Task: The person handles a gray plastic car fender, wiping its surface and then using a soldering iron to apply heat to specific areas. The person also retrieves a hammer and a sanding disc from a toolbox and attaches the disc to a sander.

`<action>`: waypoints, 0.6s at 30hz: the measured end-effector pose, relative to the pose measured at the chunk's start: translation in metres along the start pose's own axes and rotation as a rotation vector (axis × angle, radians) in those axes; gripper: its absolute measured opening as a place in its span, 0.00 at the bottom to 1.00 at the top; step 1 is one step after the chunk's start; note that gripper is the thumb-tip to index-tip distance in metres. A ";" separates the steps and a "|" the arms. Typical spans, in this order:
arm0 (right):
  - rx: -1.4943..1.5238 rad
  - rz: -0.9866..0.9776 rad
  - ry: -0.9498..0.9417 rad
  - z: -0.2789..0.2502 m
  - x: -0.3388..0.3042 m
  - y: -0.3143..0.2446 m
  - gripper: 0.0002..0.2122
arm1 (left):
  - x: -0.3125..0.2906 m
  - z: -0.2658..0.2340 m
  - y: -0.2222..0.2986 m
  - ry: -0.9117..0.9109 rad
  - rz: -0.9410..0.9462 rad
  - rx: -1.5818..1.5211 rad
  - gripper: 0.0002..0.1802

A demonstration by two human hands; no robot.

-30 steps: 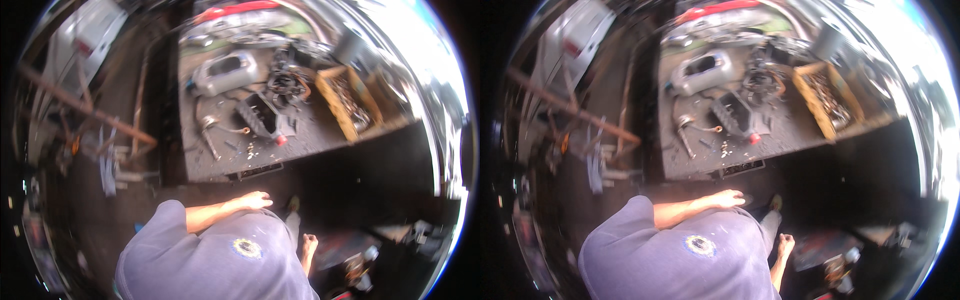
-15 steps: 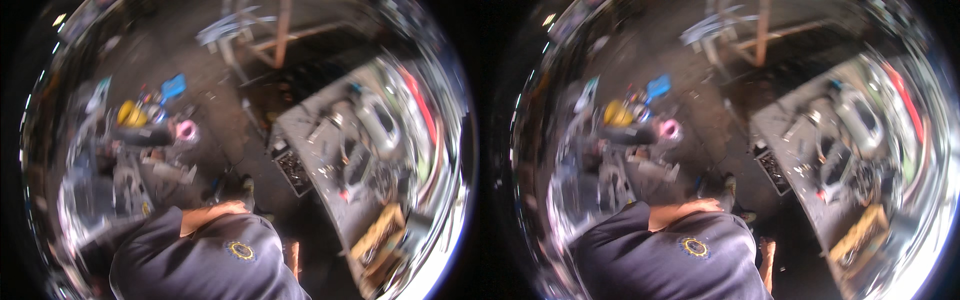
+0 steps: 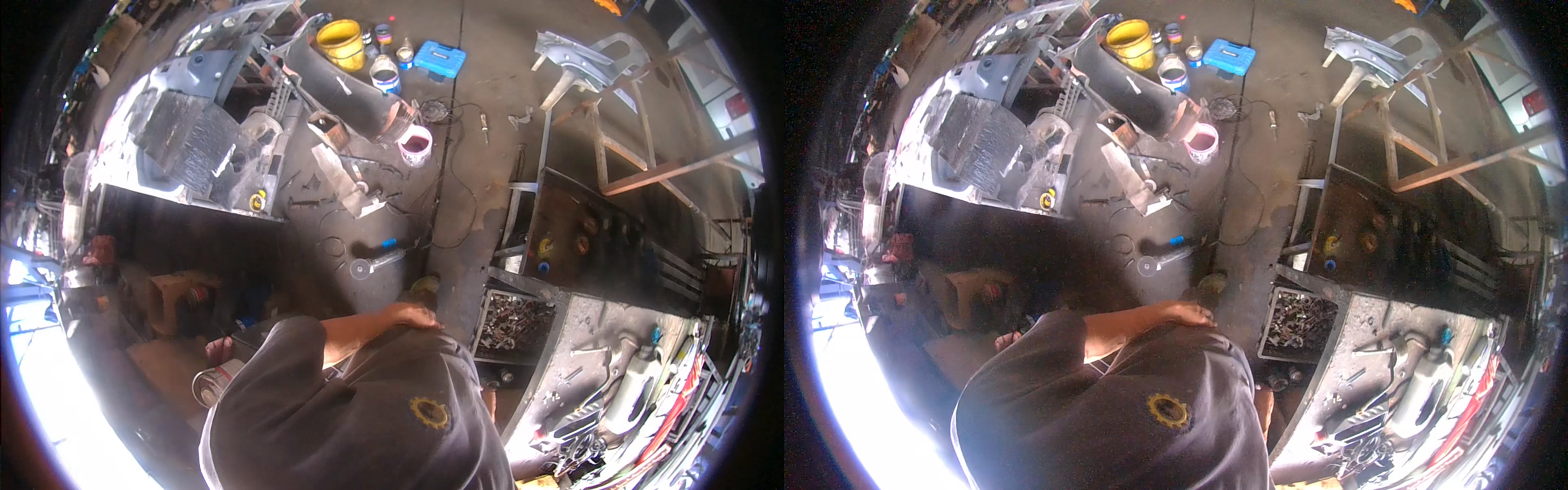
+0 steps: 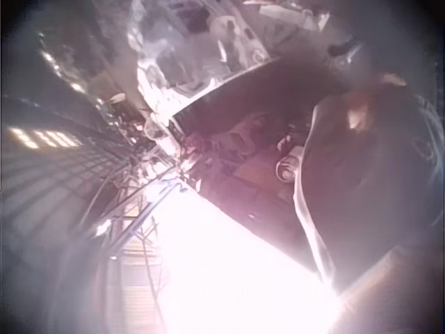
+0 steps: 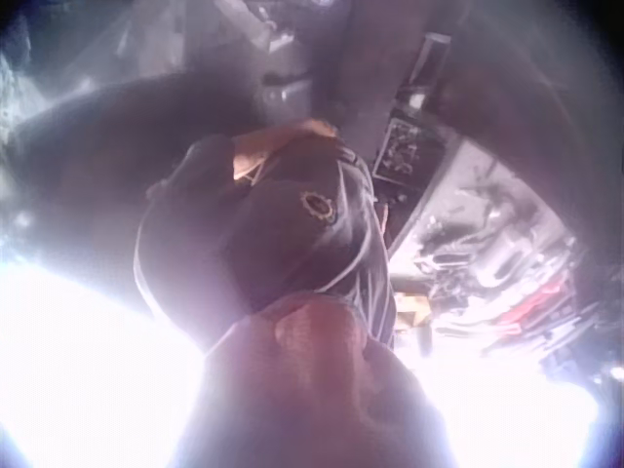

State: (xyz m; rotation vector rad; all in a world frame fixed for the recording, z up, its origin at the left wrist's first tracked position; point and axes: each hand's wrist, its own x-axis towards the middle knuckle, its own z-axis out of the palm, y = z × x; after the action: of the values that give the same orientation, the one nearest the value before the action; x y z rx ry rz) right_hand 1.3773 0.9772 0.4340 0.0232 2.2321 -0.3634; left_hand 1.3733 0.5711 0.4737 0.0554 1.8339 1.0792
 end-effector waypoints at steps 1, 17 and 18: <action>-0.032 -0.007 0.002 -0.010 0.007 -0.009 0.15 | -0.005 -0.012 0.003 0.019 -0.055 -0.051 0.34; -0.338 -0.297 0.008 -0.179 0.102 -0.234 0.21 | -0.016 -0.025 -0.052 0.282 -0.303 -0.476 0.32; -0.349 -0.313 -0.020 -0.183 0.115 -0.238 0.21 | -0.022 -0.022 -0.052 0.303 -0.331 -0.516 0.32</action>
State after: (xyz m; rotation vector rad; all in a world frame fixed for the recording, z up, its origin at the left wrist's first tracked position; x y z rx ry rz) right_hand 1.1322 0.7860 0.5150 -0.5168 2.2510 -0.1344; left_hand 1.3887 0.5150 0.4571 -0.7248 1.6852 1.3344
